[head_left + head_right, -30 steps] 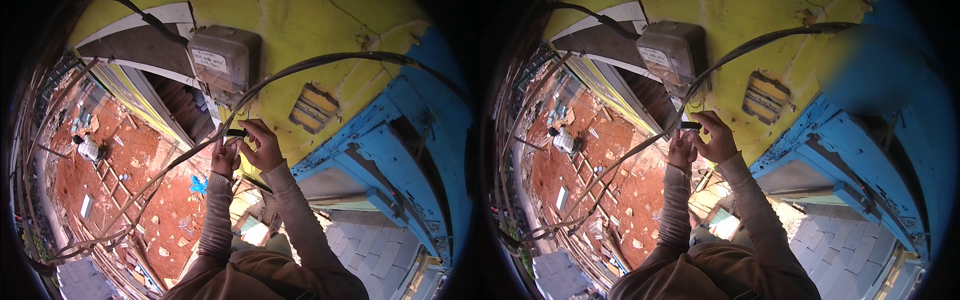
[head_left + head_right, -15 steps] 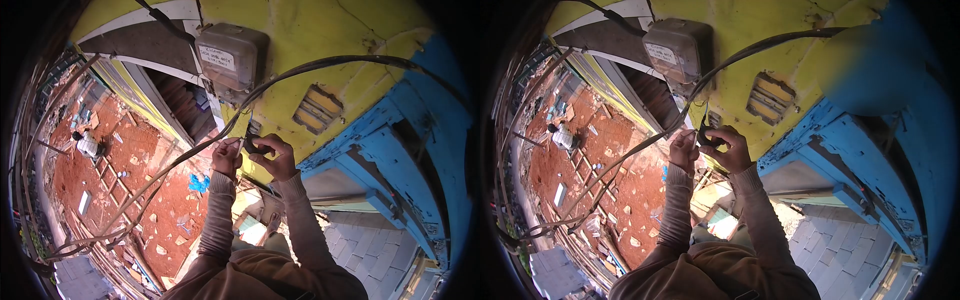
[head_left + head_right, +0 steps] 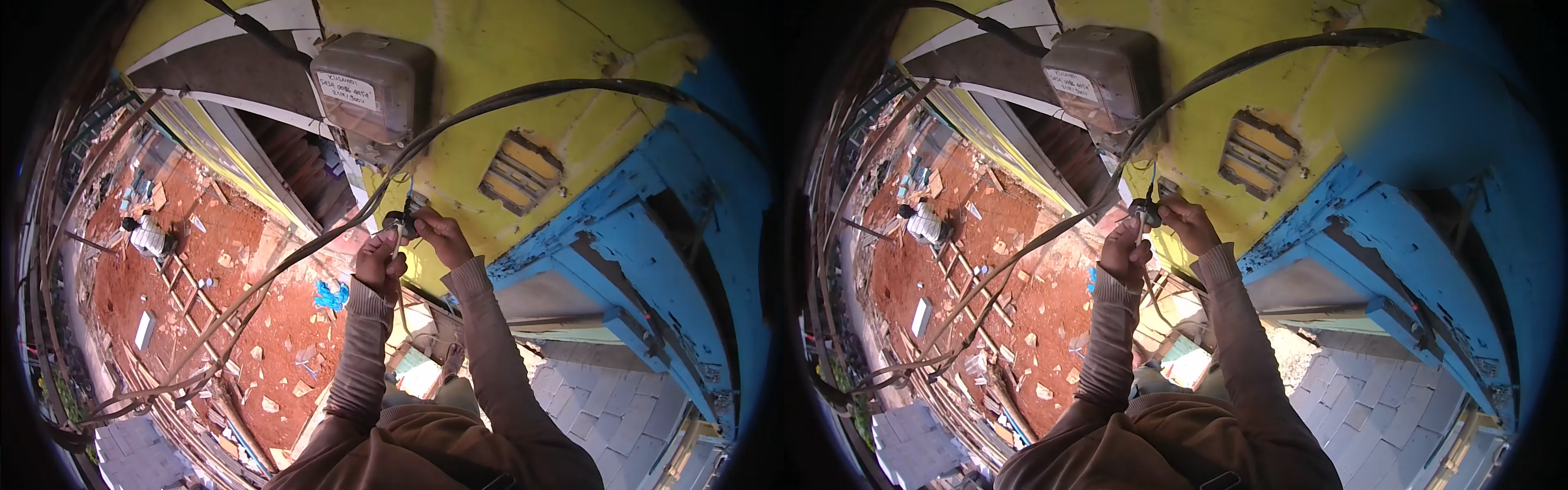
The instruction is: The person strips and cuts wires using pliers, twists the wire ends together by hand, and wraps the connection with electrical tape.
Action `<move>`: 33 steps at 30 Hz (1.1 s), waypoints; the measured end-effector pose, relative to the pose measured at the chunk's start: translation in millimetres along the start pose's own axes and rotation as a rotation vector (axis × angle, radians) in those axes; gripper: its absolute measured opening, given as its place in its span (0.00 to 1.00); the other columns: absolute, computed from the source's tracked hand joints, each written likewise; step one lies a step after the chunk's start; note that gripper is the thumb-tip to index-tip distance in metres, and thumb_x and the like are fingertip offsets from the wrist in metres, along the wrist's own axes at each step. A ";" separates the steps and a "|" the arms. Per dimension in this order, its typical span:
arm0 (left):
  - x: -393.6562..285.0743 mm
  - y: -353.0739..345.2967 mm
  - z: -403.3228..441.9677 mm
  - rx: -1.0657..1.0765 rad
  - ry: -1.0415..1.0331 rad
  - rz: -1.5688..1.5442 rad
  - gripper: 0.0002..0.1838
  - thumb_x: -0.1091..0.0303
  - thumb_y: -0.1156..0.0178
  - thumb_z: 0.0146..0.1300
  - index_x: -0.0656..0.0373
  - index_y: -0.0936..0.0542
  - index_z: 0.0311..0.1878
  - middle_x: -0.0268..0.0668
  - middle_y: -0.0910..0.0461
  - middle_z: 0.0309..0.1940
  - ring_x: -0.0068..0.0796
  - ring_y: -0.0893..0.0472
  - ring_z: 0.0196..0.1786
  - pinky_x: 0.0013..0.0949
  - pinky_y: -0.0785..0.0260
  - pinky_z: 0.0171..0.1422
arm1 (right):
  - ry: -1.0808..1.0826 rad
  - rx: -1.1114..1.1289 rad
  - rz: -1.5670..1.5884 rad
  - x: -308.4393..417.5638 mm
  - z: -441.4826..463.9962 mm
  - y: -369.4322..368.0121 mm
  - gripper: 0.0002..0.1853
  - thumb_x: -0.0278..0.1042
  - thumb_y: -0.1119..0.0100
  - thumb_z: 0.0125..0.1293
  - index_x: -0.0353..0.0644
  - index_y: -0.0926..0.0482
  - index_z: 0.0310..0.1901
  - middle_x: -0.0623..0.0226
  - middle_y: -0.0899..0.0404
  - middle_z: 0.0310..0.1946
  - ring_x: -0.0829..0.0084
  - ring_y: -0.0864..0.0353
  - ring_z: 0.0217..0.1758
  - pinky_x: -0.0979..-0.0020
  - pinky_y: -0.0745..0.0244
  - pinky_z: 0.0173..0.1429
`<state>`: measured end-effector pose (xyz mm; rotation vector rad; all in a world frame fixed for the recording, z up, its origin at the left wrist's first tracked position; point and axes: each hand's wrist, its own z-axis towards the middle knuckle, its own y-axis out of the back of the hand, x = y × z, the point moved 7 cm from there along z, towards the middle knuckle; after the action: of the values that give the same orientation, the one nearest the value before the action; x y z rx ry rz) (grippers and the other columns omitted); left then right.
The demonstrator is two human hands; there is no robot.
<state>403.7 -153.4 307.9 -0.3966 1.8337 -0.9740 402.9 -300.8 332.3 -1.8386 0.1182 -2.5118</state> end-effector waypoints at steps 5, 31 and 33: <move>3.5 -8.0 -1.9 0.112 0.071 -0.117 0.09 0.66 0.41 0.72 0.62 0.21 0.47 0.35 0.17 0.34 0.16 0.38 0.14 0.21 0.48 0.18 | -0.054 0.067 0.015 10.7 18.4 -16.0 0.09 0.28 0.43 0.72 0.33 0.19 0.48 0.69 0.22 0.43 0.79 0.23 0.40 0.76 0.25 0.39; -23.3 -3.0 7.7 -0.005 -0.081 0.309 0.12 0.72 0.39 0.69 0.63 0.17 0.53 0.21 0.35 0.15 0.11 0.44 0.14 0.24 0.58 0.18 | 0.383 -0.360 -0.746 125.2 7.1 -44.9 0.16 0.22 0.31 0.54 0.38 0.26 0.42 0.67 0.24 0.34 0.75 0.29 0.28 0.72 0.31 0.32; -23.2 -3.4 5.7 -0.013 -0.102 0.304 0.12 0.72 0.39 0.69 0.64 0.17 0.53 0.23 0.32 0.16 0.11 0.43 0.14 0.24 0.57 0.18 | 0.276 -0.457 -0.509 108.3 -5.6 -38.2 0.16 0.19 0.34 0.55 0.38 0.27 0.44 0.66 0.22 0.41 0.79 0.27 0.30 0.77 0.31 0.30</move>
<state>418.9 -143.2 323.6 -0.1648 1.7464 -0.7197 365.6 -269.6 436.5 -1.8266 0.2841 -3.3245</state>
